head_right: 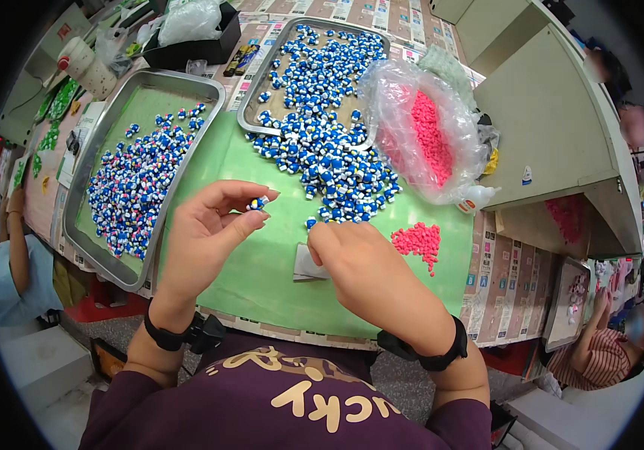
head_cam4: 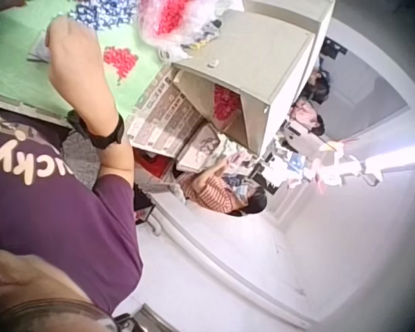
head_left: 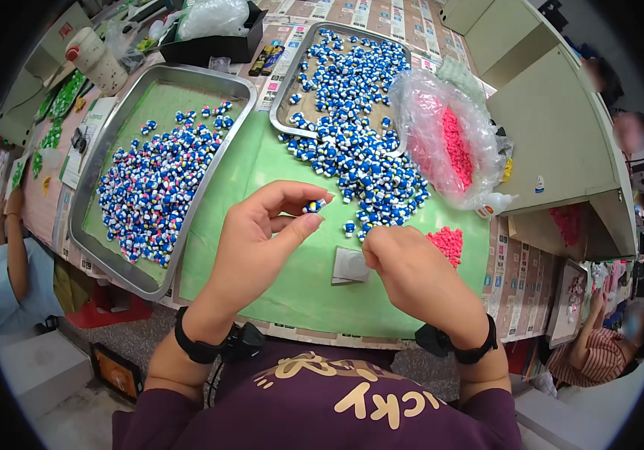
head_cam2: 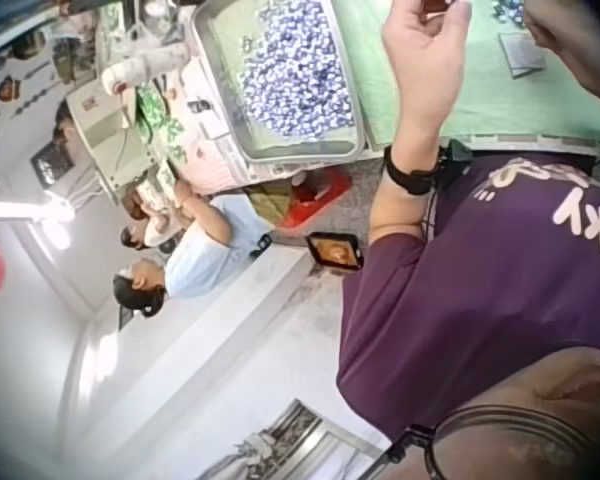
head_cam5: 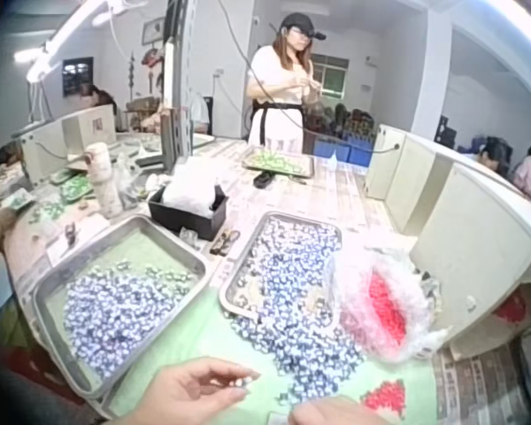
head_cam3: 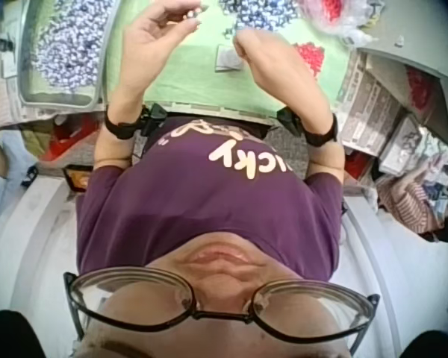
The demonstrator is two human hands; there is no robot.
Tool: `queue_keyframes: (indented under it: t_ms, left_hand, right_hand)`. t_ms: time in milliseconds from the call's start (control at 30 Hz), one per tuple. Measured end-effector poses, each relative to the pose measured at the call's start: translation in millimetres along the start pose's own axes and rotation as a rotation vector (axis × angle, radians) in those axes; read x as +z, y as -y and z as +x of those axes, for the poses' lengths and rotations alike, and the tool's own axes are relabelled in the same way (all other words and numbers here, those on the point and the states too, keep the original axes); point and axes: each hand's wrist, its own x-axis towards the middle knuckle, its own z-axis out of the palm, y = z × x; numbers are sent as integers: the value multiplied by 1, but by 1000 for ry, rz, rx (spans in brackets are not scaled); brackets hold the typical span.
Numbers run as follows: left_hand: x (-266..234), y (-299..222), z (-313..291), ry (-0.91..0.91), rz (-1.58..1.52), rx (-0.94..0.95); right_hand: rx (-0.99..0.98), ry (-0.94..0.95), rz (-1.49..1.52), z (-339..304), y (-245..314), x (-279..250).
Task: The person sits at a workstation and repeatedly picks up small blue and white capsule-shaped candies and pink pellets. They insert the pink pellets into the blue capsules by hand, one at a time, and place the assembled items into a metal tray.
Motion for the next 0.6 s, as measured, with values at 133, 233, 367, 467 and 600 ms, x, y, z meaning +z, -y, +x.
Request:
queue_keyframes:
  t_ms: [133,233,367,467,600]
  left_hand:
    - [7,1,1,10,-68,-1]
    - [11,0,1,33,-161,-10]
    - [21,0,2,71,-337,-58]
    - [29,-5,2,68,-368,-34]
    - [36,-7,-1,53,-399,24]
  right_hand:
    - [19,13,7,1,2,-3]
    - [33,-103,151,1,3,-9]
    - [-4,-400,473,3,12,-18]
    - [-54,-548,539,10,17,-17]
    - [-27,-619,600,11,21,-12]
